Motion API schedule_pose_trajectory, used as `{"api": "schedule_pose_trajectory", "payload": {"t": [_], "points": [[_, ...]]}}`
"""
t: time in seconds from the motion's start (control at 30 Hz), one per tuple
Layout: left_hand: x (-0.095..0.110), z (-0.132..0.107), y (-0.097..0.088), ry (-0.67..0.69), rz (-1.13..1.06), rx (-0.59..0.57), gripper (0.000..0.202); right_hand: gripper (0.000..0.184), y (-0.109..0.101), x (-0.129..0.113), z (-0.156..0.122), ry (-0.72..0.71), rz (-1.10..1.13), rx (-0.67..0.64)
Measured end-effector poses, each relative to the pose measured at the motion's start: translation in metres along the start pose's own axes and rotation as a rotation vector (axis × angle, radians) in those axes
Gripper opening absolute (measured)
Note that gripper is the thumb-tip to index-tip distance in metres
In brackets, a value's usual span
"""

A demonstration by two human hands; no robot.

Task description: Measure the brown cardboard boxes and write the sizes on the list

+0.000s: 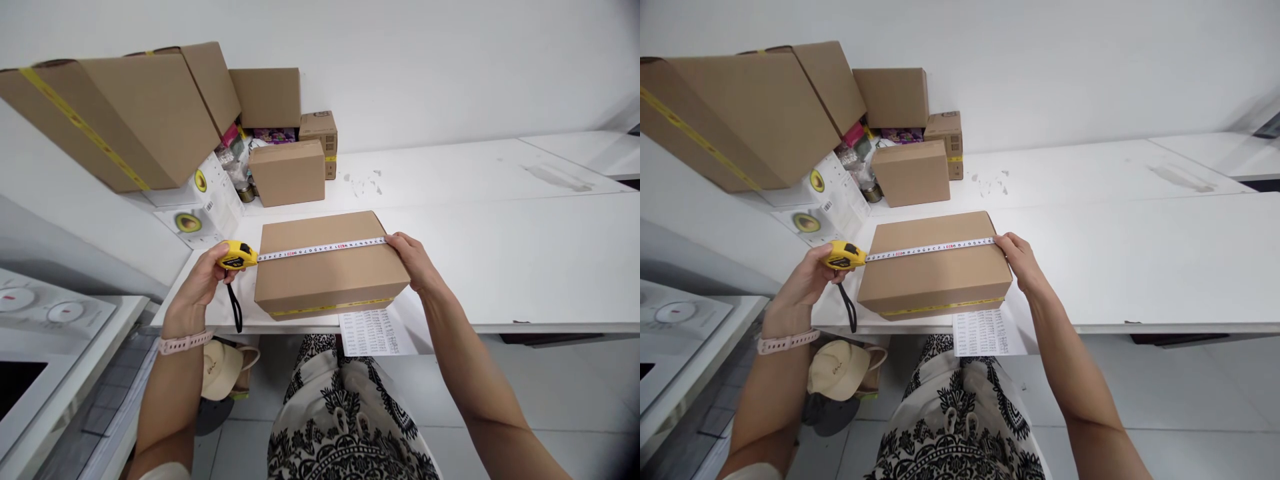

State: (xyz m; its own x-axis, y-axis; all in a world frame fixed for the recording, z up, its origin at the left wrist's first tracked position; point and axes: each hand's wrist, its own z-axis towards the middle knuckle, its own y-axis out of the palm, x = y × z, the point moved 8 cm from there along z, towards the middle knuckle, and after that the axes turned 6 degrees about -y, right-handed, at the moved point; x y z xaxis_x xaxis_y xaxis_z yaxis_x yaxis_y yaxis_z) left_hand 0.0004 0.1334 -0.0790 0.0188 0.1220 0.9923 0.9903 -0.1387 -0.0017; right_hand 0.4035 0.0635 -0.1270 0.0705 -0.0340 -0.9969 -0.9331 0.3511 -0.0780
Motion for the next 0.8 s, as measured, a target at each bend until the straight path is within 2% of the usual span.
{"api": "schedule_pose_trajectory", "payload": {"t": [0.17, 0.43, 0.53, 0.6, 0.67, 0.73, 0.8], "points": [[0.000, -0.001, -0.001, -0.006, -0.008, 0.021, 0.031, 0.037, -0.001, -0.001, 0.000, 0.009, -0.012, 0.018], [-0.002, 0.001, 0.001, 0.029, 0.050, -0.045, 0.033, 0.034, -0.005, -0.003, 0.002, -0.022, -0.001, 0.009], [0.006, -0.005, 0.003, 0.066, 0.092, -0.026, 0.030, 0.034, -0.008, -0.003, 0.005, -0.051, 0.029, 0.004], [0.020, -0.018, 0.002, 0.115, 0.096, 0.025, 0.026, 0.032, -0.013, -0.011, 0.007, -0.099, 0.079, 0.016], [0.038, -0.042, 0.006, 0.173, 0.093, 0.041, 0.025, 0.029, -0.020, -0.027, 0.009, -0.151, 0.161, 0.018], [0.053, -0.074, 0.014, 0.227, 0.120, 0.014, 0.028, 0.027, -0.030, -0.051, 0.010, -0.191, 0.258, 0.016], [0.051, -0.104, 0.028, 0.183, 0.150, -0.058, 0.037, 0.027, -0.039, -0.079, 0.009, -0.232, 0.341, 0.027]]}}
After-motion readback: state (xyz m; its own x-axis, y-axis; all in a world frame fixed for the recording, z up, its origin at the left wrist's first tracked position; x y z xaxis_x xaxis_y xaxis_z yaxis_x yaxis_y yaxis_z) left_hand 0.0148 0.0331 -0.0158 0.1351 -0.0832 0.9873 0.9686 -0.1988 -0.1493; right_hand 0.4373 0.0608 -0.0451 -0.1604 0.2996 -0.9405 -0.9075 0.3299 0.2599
